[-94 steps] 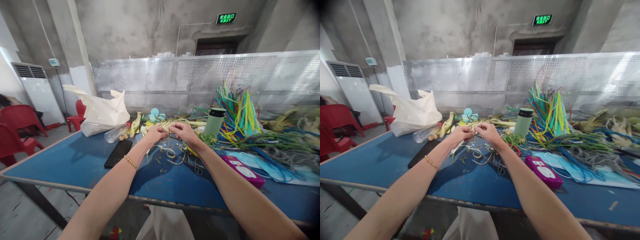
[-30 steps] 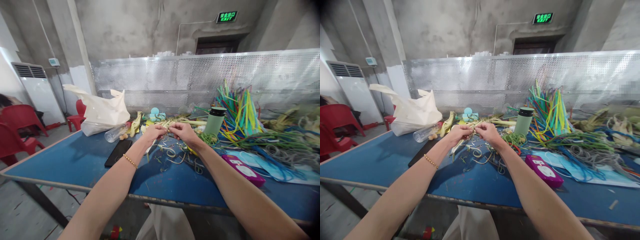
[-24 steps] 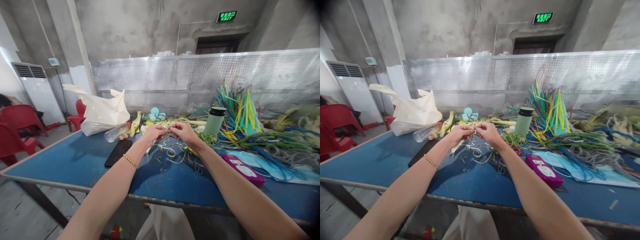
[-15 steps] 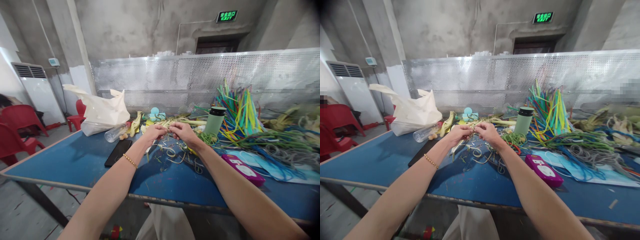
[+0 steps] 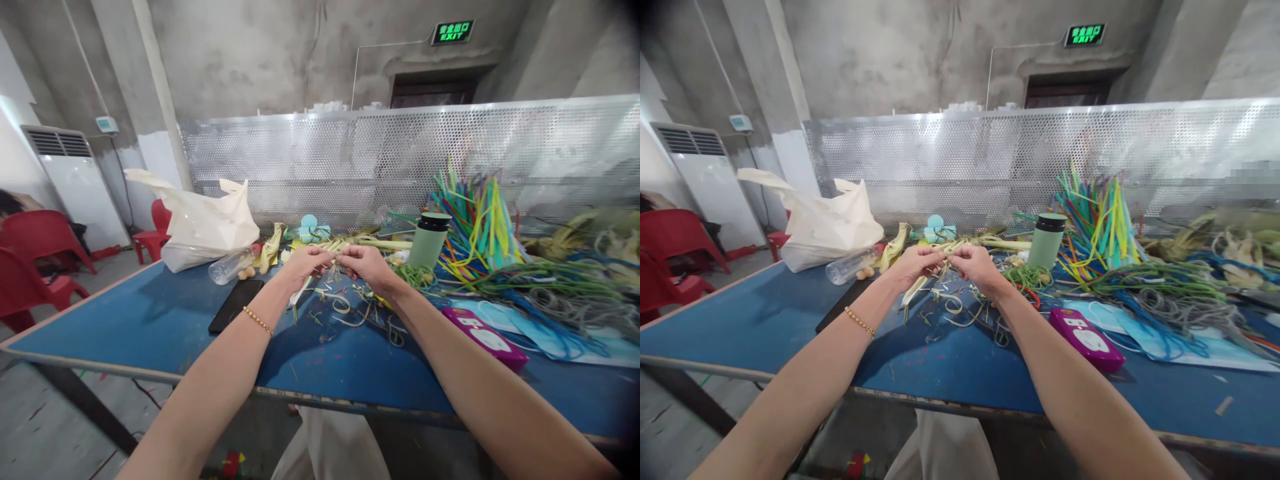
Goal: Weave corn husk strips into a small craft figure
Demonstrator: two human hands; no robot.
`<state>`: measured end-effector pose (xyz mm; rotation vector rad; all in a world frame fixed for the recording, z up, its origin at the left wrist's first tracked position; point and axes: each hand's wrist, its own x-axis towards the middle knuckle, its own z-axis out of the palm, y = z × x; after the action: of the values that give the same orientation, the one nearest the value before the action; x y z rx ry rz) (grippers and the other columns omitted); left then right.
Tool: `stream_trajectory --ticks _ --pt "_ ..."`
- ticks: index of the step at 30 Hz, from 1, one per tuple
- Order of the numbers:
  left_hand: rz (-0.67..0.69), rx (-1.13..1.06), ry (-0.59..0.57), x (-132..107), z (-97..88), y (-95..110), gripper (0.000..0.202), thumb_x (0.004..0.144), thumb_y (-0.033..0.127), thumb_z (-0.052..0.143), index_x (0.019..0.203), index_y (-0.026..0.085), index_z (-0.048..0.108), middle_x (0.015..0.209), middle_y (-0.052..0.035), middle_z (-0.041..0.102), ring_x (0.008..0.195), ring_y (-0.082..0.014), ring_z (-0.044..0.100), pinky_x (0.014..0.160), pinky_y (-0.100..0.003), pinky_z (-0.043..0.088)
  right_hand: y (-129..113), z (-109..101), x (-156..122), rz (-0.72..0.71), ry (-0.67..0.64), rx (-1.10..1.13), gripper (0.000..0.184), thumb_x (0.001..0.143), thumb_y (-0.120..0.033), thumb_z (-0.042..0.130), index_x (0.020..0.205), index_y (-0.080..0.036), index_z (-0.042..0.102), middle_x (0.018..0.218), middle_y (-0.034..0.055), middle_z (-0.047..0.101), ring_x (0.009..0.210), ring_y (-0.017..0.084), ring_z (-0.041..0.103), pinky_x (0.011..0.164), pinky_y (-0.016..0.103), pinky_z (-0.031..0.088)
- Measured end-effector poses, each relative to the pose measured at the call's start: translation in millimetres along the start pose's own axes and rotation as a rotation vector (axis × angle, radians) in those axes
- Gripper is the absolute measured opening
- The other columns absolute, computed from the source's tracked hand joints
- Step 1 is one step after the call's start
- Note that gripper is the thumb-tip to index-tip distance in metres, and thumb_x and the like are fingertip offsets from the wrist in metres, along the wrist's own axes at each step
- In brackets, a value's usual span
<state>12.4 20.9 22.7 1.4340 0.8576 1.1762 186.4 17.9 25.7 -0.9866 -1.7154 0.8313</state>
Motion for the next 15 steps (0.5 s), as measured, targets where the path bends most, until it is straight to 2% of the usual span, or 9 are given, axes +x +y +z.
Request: stream_trajectory --ticks 3,7,12,15 --pt "0.042 0.033 0.009 1.4 -1.6 -3.3 0.015 0.075 0.020 0.071 0.068 0.010 0.062 0.065 -0.0016 0.061 0.049 -0.0051 0.050 0.050 -0.021 0.034 -0.6 1.3 -0.8 0.000 -0.017 -0.015 0.022 0.071 -0.035 0.067 0.066 -0.015 0.060 0.044 -0.0040 0.050 0.041 0.007 0.041 0.043 0.022 0.031" --pt "0.052 0.022 0.032 3.9 -2.5 -6.1 0.012 0.076 0.017 0.069 0.068 0.011 0.062 0.063 -0.0011 0.061 0.048 -0.0050 0.049 0.050 -0.021 0.034 -1.5 1.6 -1.5 -0.004 -0.036 -0.021 0.022 0.070 -0.035 0.067 0.065 -0.015 0.060 0.046 -0.0037 0.050 0.042 0.007 0.040 0.043 0.022 0.032" --pt "-0.043 0.016 0.048 0.5 0.3 0.1 0.010 0.079 0.020 0.067 0.077 0.011 0.064 0.071 -0.0044 0.066 0.049 -0.0059 0.052 0.049 -0.022 0.034 2.4 -2.1 1.0 -0.004 -0.016 -0.028 0.024 0.071 -0.038 0.068 0.067 -0.015 0.060 0.046 -0.0033 0.051 0.042 0.007 0.041 0.043 0.022 0.033" --pt "-0.091 0.093 -0.009 -2.9 1.9 2.0 0.010 0.077 0.020 0.067 0.079 0.010 0.067 0.074 -0.0056 0.067 0.050 -0.0064 0.053 0.046 -0.021 0.030 5.4 -5.5 3.0 -0.014 0.003 -0.029 0.024 0.072 -0.038 0.068 0.070 -0.015 0.061 0.046 -0.0035 0.051 0.043 0.007 0.041 0.043 0.022 0.033"
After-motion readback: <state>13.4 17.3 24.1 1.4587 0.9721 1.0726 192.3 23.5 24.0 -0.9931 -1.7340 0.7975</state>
